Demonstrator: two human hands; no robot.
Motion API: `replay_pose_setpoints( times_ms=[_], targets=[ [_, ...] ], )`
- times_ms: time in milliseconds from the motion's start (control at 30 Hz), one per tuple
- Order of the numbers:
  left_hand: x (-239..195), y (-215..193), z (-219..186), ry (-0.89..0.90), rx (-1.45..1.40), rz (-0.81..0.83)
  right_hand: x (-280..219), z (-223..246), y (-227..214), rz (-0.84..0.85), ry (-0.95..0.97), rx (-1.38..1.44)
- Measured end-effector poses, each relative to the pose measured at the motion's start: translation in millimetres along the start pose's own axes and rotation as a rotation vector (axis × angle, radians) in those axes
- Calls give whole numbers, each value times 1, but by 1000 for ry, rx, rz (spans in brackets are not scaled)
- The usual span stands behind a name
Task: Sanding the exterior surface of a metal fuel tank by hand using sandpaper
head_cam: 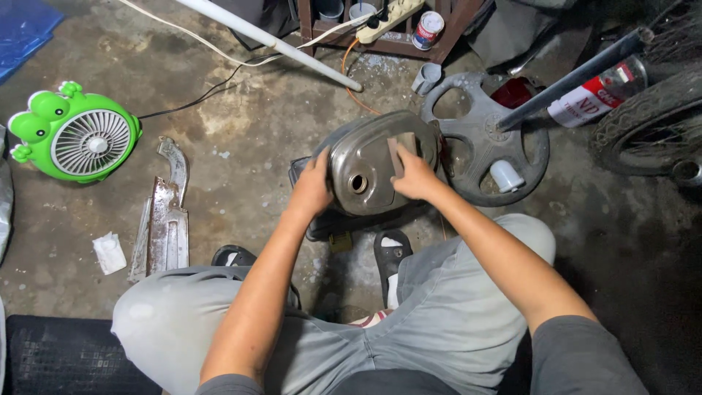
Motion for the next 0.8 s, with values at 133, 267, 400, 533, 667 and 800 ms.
replay_pose_setpoints(
  times_ms=[133, 267, 400, 533, 667, 800],
  targets=[
    [7, 8, -16, 48, -16, -56, 0, 11, 10, -73, -140, 18],
    [8, 11, -18, -32, 62, -9, 5, 20, 18, -131, -83, 87],
    [14, 28, -14, -101, 314, 45, 14, 12, 24, -119, -100, 110],
    [37, 34, -3, -161, 432, 103, 30, -3, 19, -125, -40, 127],
    [30, 12, -34, -169, 414, 197, 30, -8, 10, -147, 26, 92],
    [38, 15, -34, -169, 423, 246, 12, 6, 28, -69, 37, 249]
  ],
)
Point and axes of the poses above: each hand's wrist, its own x-axis towards the middle knuckle, its own y-axis out of the palm, z = x × y, the point moved 6 cm from there along x, towards the middle knuckle, and after that the axes turned 2 degrees about -y, right-handed, at the moved point
